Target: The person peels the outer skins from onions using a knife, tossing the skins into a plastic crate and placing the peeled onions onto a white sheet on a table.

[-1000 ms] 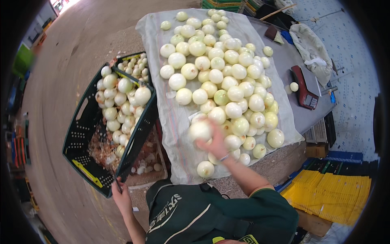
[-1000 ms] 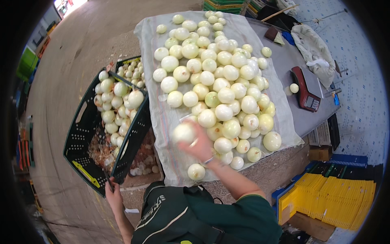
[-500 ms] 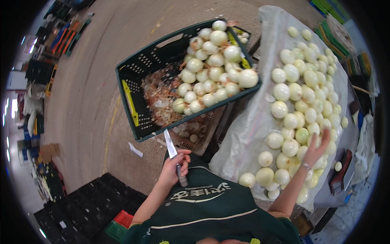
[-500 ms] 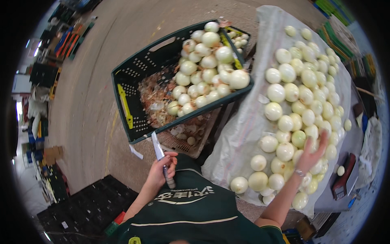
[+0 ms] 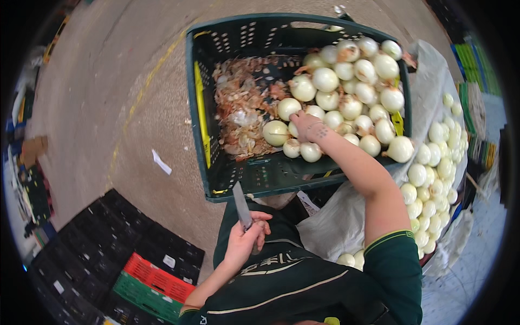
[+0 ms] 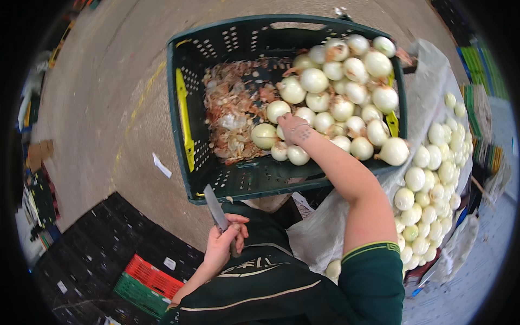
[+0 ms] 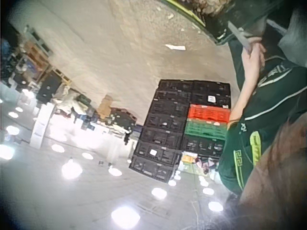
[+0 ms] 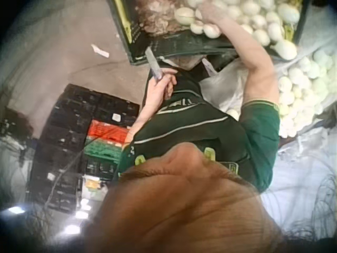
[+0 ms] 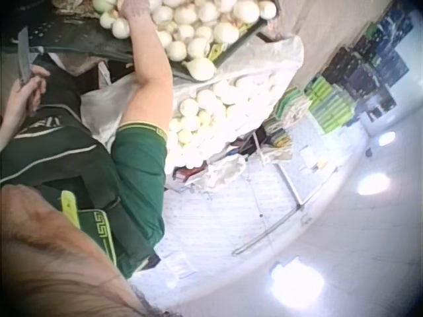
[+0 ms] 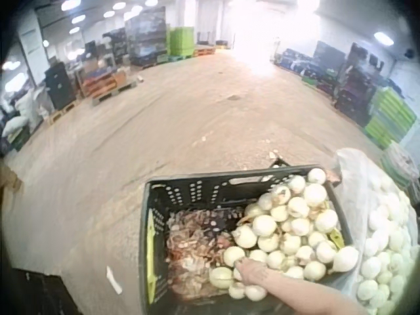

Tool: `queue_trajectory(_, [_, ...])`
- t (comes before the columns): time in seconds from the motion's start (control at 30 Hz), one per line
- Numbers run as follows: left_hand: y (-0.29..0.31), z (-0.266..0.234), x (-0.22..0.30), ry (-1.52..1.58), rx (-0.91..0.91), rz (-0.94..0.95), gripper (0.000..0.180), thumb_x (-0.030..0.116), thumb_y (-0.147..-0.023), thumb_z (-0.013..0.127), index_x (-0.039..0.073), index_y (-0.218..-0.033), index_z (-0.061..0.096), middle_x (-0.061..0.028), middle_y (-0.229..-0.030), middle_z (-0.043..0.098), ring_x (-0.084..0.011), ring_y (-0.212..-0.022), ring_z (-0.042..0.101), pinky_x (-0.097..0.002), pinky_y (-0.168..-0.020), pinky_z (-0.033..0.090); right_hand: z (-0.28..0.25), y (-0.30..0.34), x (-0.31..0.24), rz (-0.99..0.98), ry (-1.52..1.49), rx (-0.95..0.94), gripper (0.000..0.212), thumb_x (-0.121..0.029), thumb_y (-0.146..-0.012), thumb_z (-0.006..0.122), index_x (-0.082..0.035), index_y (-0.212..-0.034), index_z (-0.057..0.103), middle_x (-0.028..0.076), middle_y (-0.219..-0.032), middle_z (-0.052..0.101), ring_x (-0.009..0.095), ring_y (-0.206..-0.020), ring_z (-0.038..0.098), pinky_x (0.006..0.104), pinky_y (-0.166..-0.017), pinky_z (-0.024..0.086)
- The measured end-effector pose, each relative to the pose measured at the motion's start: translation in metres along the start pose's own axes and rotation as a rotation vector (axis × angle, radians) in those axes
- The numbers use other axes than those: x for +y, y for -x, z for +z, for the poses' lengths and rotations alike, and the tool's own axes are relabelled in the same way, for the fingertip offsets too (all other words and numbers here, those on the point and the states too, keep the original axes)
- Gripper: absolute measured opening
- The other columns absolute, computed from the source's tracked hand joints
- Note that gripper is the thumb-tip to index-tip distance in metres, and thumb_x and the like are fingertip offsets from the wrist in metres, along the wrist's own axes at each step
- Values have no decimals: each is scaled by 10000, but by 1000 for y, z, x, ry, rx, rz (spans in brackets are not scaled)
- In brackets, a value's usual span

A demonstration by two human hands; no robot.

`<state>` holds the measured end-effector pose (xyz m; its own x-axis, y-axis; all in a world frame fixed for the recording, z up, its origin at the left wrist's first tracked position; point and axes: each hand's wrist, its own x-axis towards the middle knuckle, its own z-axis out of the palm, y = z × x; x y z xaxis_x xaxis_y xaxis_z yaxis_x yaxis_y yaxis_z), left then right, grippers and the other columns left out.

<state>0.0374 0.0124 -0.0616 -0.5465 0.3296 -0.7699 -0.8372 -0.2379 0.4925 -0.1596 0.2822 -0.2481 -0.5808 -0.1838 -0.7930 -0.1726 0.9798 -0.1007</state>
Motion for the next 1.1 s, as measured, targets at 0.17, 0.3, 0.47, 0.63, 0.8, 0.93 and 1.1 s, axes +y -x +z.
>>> queue_trajectory(0.17, [-16, -28, 19, -224, 38, 178, 232, 79, -998, 496, -25, -1177, 602, -74, -843, 597, -78, -565, 508, -213, -508, 419, -16, 17, 7, -55, -143, 36, 662, -193, -737, 757, -148, -1344, 496, 195, -1312, 513, 345, -1177, 583, 420, -972, 506])
queue_trajectory(0.3, [-37, -30, 72, -1028, 197, 843, 405, 11, -839, 628, 48, -1242, 607, -79, -822, 587, -236, -720, 633, -355, -600, 499, -38, 76, 0, -153, -1270, 228, 655, -181, -727, 781, -138, -1326, 521, 125, -1253, 583, 223, -1128, 614, 339, -968, 503])
queue_trajectory(0.47, [-44, 19, 101, -1468, 296, 1142, 631, 15, -690, 671, 58, -1314, 588, -48, -855, 560, -201, -698, 621, -313, -612, 527, -62, 200, -81, -274, -1243, 594, 703, -171, -660, 816, -80, -1294, 526, 109, -1202, 591, 230, -1059, 622, 336, -935, 506])
queue_trajectory(0.63, [-53, 15, 89, -1453, 286, 1260, 611, 8, -709, 648, 51, -1315, 579, -81, -880, 608, -241, -735, 654, -332, -618, 534, -58, 253, -105, -224, -992, 892, 677, -203, -603, 819, -82, -1219, 564, 136, -1117, 571, 324, -1017, 603, 387, -862, 515])
queue_trajectory(0.8, [-54, -4, 70, -919, 220, 793, 379, 106, -918, 614, 19, -1283, 564, -73, -855, 618, -231, -674, 640, -338, -525, 510, -60, 271, -100, -264, -683, 1065, 647, -164, -617, 825, -106, -1212, 577, 144, -1172, 569, 349, -993, 628, 407, -816, 541])
queue_trajectory(0.93, [-42, 33, 66, 444, -336, 47, 349, 264, -1019, 543, 18, -1265, 560, -32, -720, 561, -89, -526, 497, -251, -441, 411, -43, 263, -99, -490, -558, 1051, 871, -80, -665, 817, -88, -1447, 435, 160, -1370, 505, 332, -1209, 579, 393, -1003, 488])
queue_trajectory(1.1, [-43, 59, 61, -180, 3, 631, 340, 79, -884, 683, 21, -1208, 598, -24, -793, 556, -108, -624, 530, -245, -565, 448, -20, 249, -116, -346, -1898, 580, 881, -5, -800, 734, -38, -1530, 242, 125, -1417, 446, 220, -1294, 484, 364, -1097, 398])
